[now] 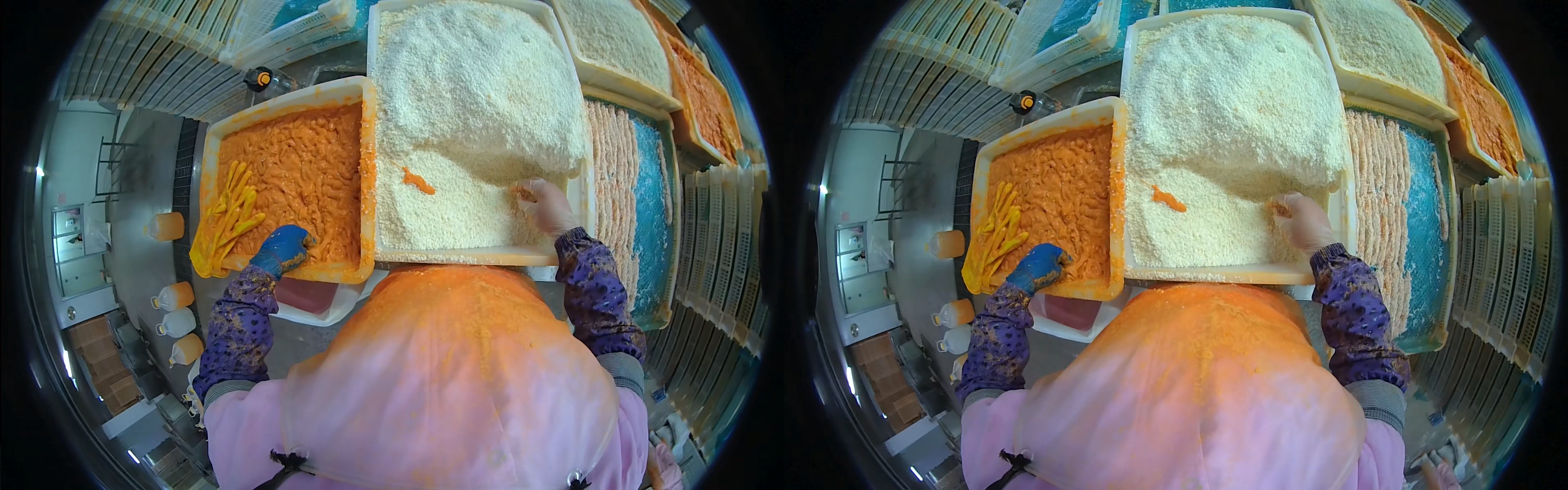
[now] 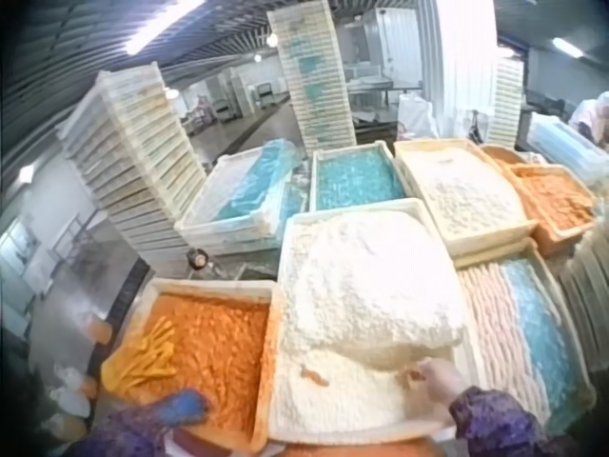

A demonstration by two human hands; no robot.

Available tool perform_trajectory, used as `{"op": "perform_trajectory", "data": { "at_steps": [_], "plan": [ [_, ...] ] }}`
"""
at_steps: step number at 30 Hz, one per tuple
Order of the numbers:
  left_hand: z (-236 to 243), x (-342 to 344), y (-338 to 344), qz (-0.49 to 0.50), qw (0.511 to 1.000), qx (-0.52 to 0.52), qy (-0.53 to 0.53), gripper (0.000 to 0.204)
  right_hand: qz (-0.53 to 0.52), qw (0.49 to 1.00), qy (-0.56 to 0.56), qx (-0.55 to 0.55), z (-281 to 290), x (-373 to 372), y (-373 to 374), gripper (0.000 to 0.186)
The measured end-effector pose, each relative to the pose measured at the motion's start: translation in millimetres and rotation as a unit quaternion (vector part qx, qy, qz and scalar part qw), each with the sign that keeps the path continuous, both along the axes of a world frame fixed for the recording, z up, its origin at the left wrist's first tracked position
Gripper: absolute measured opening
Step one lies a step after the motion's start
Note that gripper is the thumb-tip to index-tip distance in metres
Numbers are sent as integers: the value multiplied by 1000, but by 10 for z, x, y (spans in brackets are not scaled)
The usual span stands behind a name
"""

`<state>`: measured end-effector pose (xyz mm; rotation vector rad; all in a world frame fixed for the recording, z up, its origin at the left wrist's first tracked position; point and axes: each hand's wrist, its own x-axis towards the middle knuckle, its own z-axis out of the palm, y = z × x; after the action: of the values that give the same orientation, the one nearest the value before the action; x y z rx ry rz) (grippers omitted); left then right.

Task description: The person repeatedly picks up orange fish sticks, rolls them in a tray of white breadcrumbs, and places them into a green basket. The process is continuous and repetitive throughout the clip.

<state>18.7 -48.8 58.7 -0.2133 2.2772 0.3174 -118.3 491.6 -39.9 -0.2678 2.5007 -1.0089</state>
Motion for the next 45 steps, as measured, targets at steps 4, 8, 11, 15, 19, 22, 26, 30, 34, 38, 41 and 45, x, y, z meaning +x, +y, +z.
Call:
{"op": "perform_trajectory", "data": {
  "at_steps": [4, 8, 11, 15, 19, 22, 26, 30, 34, 38, 41, 45],
  "plan": [
    [44, -11, 154, -131, 991, -25, 20, 29, -25, 998, -37, -33, 95, 5, -46, 30],
    [40, -162, 60, -144, 989, 32, -28, 33, -26, 997, -40, -61, 26, 4, -17, 30],
    [229, -344, 141, 34, 979, 189, -72, 31, -18, 1000, -17, -20, 33, 6, 2, 29],
    [46, -258, 30, 206, 951, 232, -7, 25, -24, 999, -33, -33, 83, 3, -19, 29],
    [-142, -179, -159, 222, 955, 188, 62, 21, 1, 999, -4, -32, 170, 4, -27, 29],
    [209, -293, -4, 296, 897, 315, 93, 22, -48, 996, -63, -49, 208, 1, -90, 29],
    [938, -687, 791, 186, 899, 374, 128, 23, -172, 942, -198, -209, 102, -41, -107, 31],
    [719, -1040, 1681, -45, 886, 420, 192, 21, -193, 899, -279, -277, 168, -102, -98, 36],
    [-225, -1224, 2024, -255, 873, 233, 345, 18, -209, 882, -295, -301, 174, -117, -97, 38],
    [-416, -1265, 1988, -323, 854, 124, 388, 21, -219, 879, -292, -308, 127, -135, -94, 37],
    [-233, -1197, 2033, -288, 887, 104, 347, 25, -230, 885, -283, -289, 77, -145, -75, 38],
    [11, -959, 1654, -99, 877, 265, 388, 31, -224, 887, -285, -287, -64, -165, -51, 39]
  ]
}}
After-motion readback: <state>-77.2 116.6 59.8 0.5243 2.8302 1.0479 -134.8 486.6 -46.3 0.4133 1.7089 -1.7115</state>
